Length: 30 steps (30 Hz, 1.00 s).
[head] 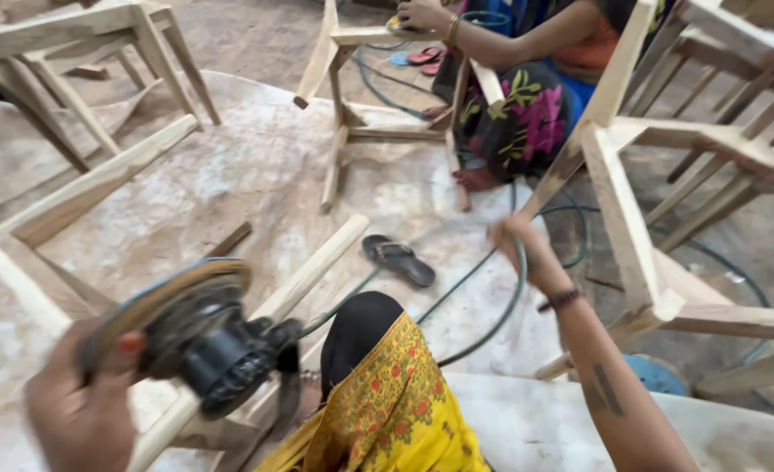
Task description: The person uses a power sander to smooth various parts of a wooden chair frame, including the legs and the seat support, while holding the frame steady by hand.
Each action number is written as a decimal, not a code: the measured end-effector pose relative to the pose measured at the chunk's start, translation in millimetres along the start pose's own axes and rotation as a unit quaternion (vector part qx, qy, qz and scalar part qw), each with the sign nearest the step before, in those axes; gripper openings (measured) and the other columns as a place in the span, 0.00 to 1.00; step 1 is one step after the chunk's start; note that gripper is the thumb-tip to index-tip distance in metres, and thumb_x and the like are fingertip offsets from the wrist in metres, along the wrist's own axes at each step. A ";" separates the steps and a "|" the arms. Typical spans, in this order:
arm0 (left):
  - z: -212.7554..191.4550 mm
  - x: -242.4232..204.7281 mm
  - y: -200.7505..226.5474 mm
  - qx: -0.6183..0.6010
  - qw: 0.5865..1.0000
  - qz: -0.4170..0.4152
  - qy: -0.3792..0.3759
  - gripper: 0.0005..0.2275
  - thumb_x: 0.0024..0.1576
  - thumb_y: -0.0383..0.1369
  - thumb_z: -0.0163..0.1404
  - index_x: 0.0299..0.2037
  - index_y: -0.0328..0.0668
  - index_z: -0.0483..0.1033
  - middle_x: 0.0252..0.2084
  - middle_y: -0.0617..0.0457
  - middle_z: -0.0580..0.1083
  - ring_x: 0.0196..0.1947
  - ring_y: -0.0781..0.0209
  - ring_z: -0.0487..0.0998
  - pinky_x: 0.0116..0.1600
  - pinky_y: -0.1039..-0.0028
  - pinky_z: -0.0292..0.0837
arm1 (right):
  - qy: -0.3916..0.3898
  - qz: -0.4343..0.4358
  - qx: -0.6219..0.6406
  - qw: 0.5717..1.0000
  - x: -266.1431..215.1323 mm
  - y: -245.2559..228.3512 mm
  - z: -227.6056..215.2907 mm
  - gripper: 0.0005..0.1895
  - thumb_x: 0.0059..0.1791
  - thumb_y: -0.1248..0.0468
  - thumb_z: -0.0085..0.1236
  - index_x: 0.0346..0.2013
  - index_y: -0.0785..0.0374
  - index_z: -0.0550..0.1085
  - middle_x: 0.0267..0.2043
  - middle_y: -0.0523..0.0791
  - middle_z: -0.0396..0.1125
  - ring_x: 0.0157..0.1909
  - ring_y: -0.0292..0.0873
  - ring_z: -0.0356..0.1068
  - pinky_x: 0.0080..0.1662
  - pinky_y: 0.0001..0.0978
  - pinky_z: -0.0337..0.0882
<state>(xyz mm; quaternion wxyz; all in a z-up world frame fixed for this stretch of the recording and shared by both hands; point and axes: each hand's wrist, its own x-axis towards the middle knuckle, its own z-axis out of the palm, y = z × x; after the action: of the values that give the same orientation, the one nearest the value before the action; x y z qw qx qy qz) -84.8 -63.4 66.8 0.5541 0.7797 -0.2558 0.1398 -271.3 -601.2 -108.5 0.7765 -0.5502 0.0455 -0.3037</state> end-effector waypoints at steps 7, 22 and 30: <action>-2.9 6.2 37.7 -0.313 0.944 -0.094 0.046 0.20 0.60 0.46 0.51 0.52 0.35 0.73 0.42 0.51 0.76 0.40 0.65 0.78 0.49 0.73 0.76 | -0.097 0.178 -0.453 0.868 -65.5 -34.5 -95.7 0.52 0.43 0.70 0.56 0.77 0.42 0.42 0.58 0.41 0.68 0.47 0.41 0.72 0.53 0.33 0.73; 65.7 22.0 13.1 -0.388 0.888 -0.050 0.242 0.21 0.64 0.41 0.52 0.57 0.28 0.68 0.48 0.47 0.74 0.44 0.60 0.77 0.50 0.72 0.75 | -0.179 -0.272 -0.385 0.864 -29.7 -49.2 404.1 0.48 0.43 0.52 0.74 0.72 0.58 0.58 0.69 0.56 0.57 0.68 0.56 0.64 0.65 0.42 0.69; 77.0 20.7 -40.7 -0.408 0.882 -0.051 0.230 0.22 0.69 0.38 0.48 0.63 0.29 0.57 0.59 0.42 0.67 0.58 0.55 0.69 0.63 0.64 0.67 | -0.167 -0.248 -0.401 0.866 45.9 -21.3 444.8 0.44 0.42 0.40 0.68 0.67 0.54 0.66 0.64 0.52 0.66 0.62 0.55 0.71 0.59 0.43 0.73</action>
<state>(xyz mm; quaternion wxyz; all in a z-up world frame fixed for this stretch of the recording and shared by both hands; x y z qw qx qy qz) -50.2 -130.1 18.2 0.8730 0.4425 -0.1152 0.1697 -62.9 -261.8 96.0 0.3838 -0.8498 -0.1047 -0.3457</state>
